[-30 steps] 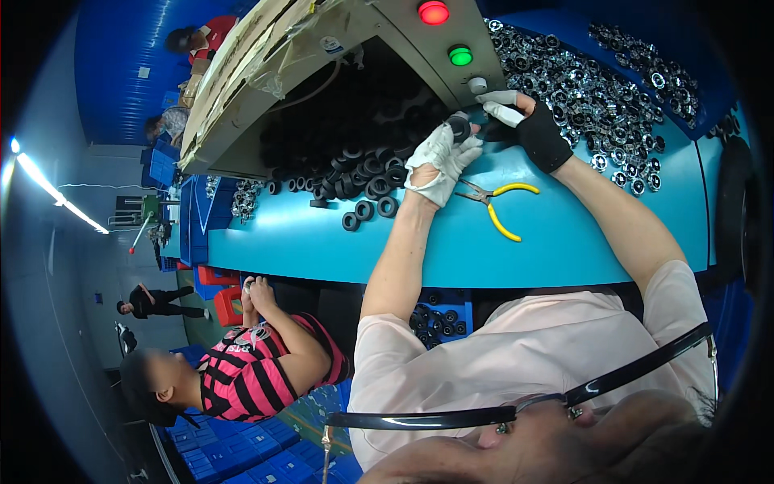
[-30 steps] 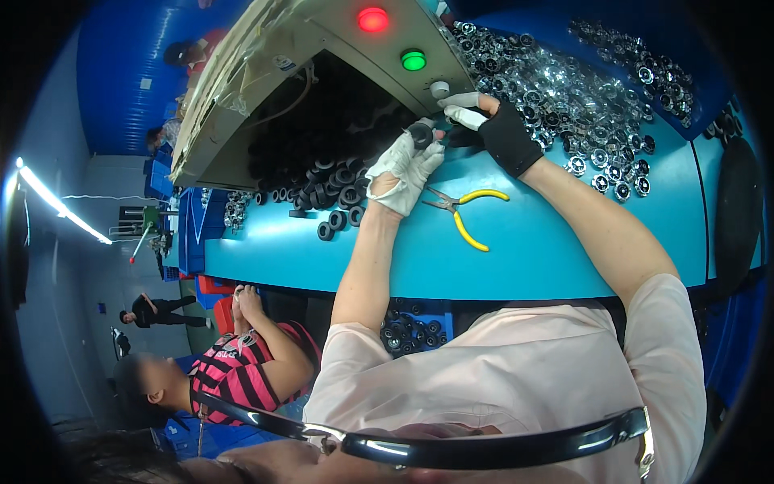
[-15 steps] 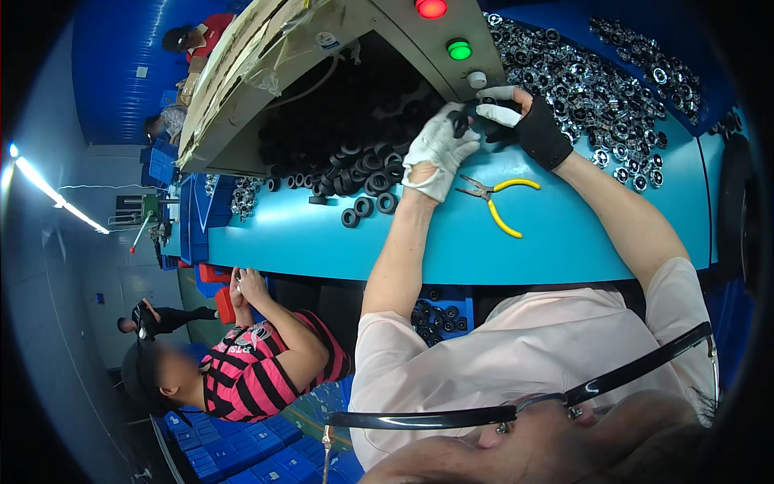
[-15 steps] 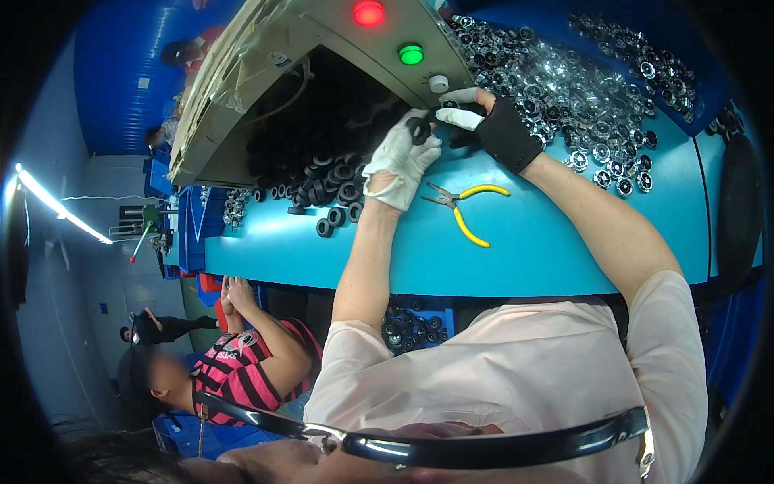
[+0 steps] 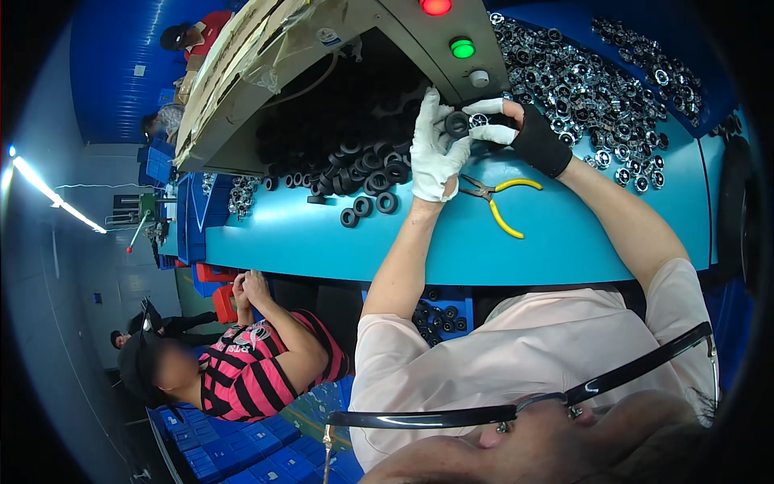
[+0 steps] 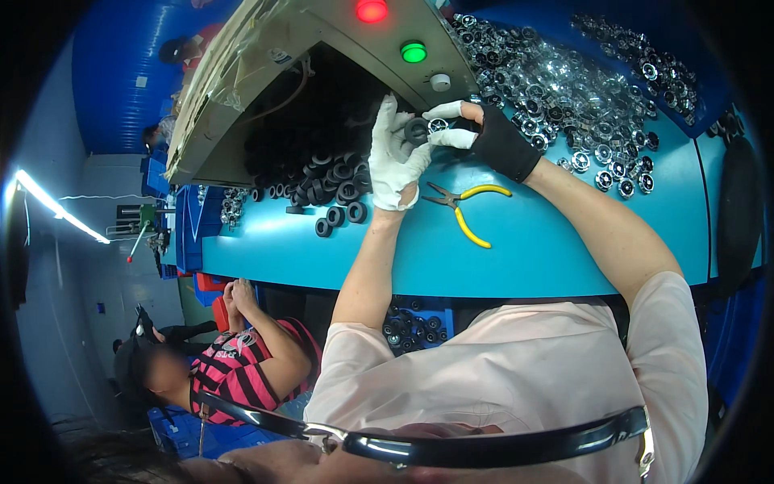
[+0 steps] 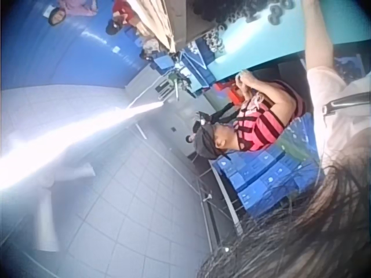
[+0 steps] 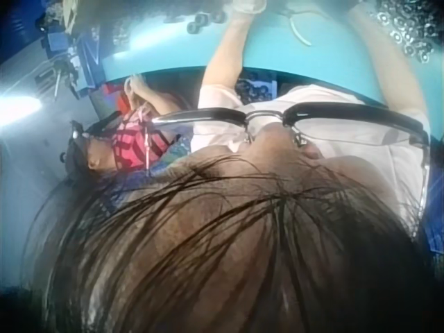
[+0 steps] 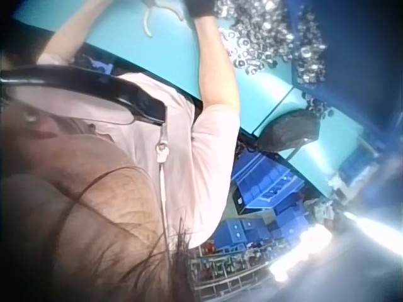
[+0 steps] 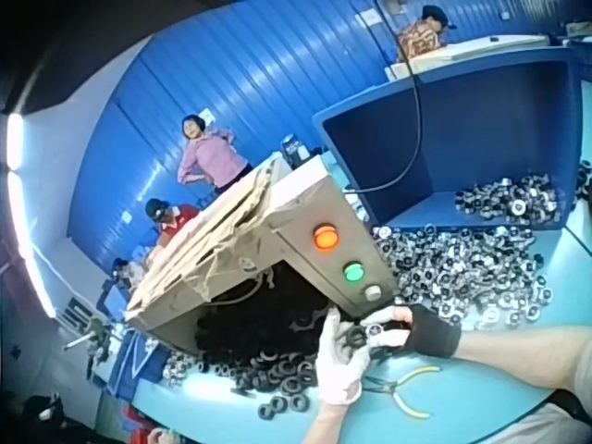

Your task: Assembling black rubber rings onto metal components at a factory workstation.

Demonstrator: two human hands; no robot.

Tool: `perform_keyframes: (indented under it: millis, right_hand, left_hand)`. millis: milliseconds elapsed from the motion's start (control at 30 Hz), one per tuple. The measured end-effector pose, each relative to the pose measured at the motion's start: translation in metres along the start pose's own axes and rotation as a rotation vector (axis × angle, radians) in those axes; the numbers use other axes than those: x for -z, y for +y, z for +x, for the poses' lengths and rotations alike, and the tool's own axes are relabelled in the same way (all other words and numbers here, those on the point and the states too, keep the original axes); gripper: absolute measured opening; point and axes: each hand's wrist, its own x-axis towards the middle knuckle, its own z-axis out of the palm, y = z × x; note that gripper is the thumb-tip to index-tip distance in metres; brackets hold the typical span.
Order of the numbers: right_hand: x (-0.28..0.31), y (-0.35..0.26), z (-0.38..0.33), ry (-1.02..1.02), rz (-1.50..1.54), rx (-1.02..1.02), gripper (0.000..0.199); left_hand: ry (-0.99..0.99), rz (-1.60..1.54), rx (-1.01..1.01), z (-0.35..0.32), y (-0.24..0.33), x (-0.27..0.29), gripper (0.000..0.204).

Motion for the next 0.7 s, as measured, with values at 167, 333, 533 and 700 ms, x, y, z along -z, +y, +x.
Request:
perform_keyframes:
  millis: [167, 333, 533, 700]
  right_hand:
    - [0.001, -0.001, 0.001, 0.006, -0.031, -0.015, 0.035]
    - [0.002, -0.003, 0.002, 0.003, -0.053, 0.008, 0.035]
    - [-0.002, 0.013, 0.003, -0.001, -0.043, 0.136, 0.033]
    - [-0.003, 0.006, -0.005, -0.018, -0.086, 0.142, 0.035]
  left_hand:
    - [0.028, -0.029, 0.030, 0.002, -0.002, 0.000, 0.078]
    - [0.090, -0.083, 0.067, 0.004, -0.003, -0.001, 0.070]
    - [-0.060, -0.035, 0.008, 0.002, -0.031, 0.010, 0.056]
    - [-0.137, -0.376, 0.195, -0.002, -0.013, -0.001, 0.061]
